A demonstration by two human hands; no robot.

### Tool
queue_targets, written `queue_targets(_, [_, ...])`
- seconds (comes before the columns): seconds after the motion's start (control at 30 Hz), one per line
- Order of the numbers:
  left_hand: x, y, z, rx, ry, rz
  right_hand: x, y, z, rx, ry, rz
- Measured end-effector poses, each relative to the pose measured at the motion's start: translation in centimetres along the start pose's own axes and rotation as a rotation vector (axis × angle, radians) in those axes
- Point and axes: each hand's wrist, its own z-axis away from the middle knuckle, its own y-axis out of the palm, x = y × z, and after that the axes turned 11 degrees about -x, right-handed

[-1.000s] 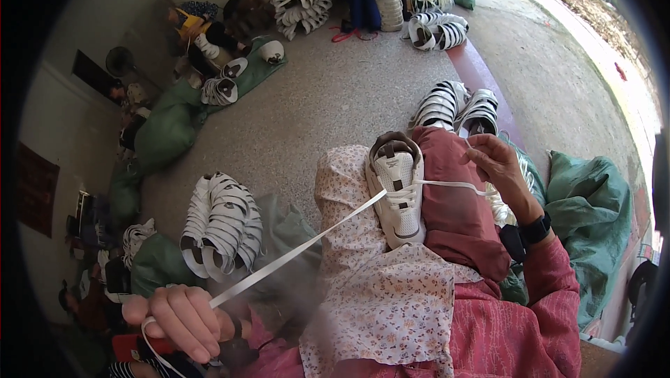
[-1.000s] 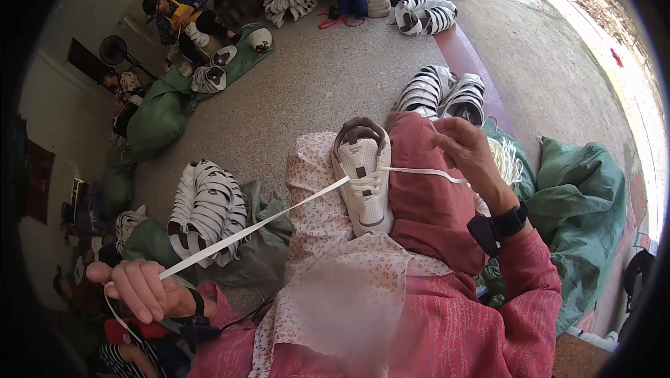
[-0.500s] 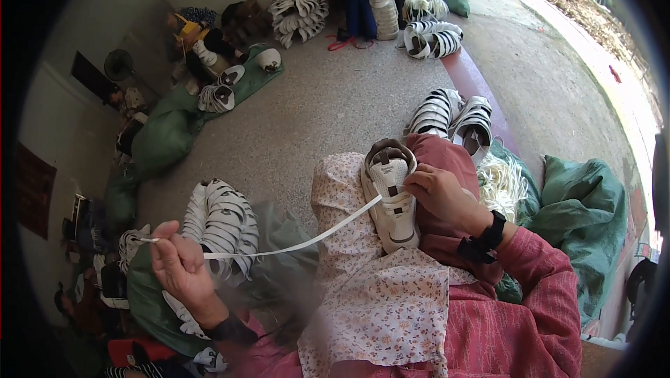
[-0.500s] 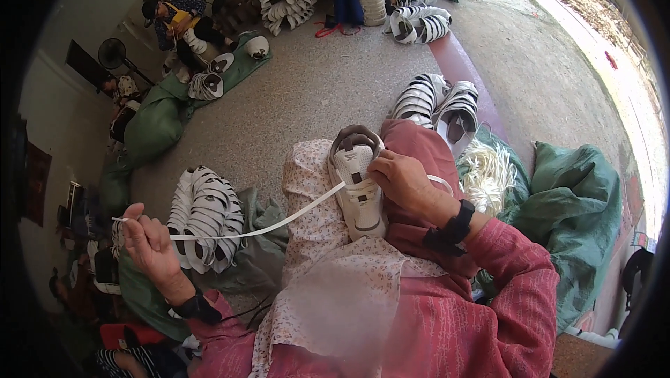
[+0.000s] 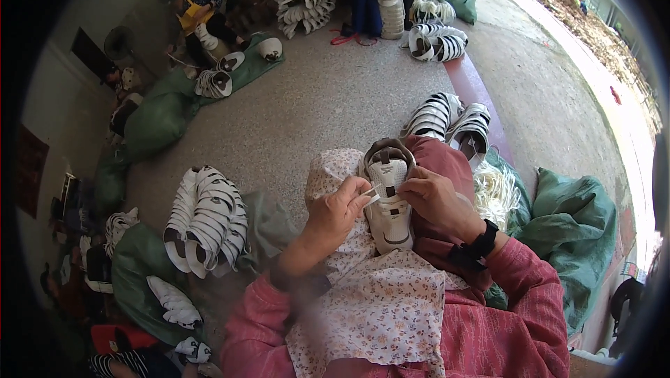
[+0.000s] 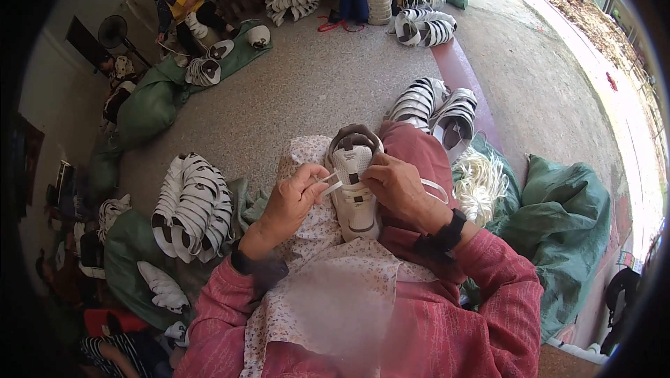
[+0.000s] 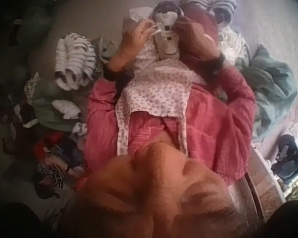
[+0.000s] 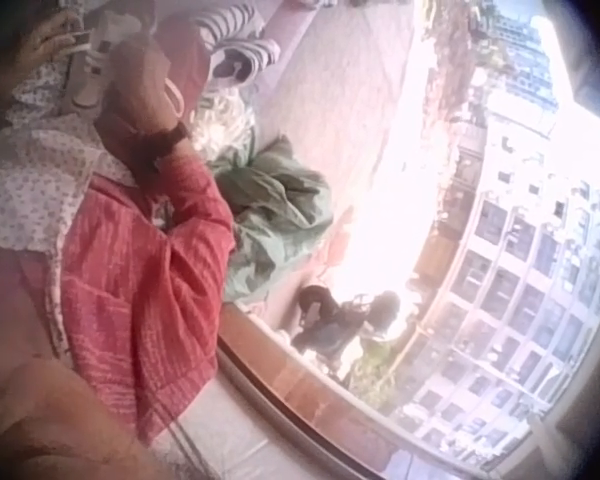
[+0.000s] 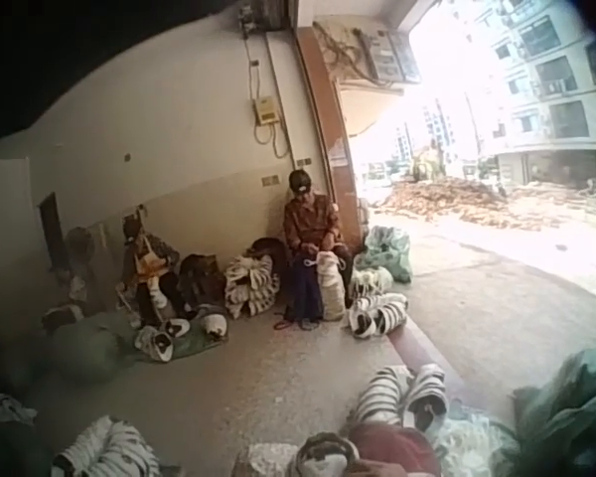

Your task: Lacing and tying laces on manufactured shoes.

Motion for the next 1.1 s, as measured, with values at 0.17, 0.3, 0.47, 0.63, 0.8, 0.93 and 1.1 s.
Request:
queue_targets(0.17, [1.4,1.7,-1.3,-0.173,0.48,-0.209,-2.1,0.0,-1.0,0.135,0.039,-0.243])
queue_targets(0.3, [1.5,2.3,-1.4,-0.164,0.504,-0.322,-3.0,-0.2,-1.7,0.253,0.054,-0.396])
queue_targets(0.47, [2.1,2.7,-1.6,-0.15,0.548,-0.358,-3.4,-0.1,-1.9,0.261,0.056,-0.44])
queue_targets(0.63, [1.1,2.9,-1.9,-0.144,0.589,-0.501,-3.4,-0.2,-1.9,0.251,0.047,-0.485])
queue_targets(0.8, [2.8,2.8,-2.3,-0.04,0.551,-0.701,-3.4,-0.2,-1.9,0.271,0.076,-0.507])
queue_targets(0.93, [3.0,1.9,-1.5,0.082,0.446,-0.612,-3.6,-0.2,-1.7,0.242,0.055,-0.512])
queue_targets(1.1, [1.8,1.8,-0.7,-0.023,0.375,-0.216,-3.5,-0.4,-1.6,0.255,0.104,-0.5])
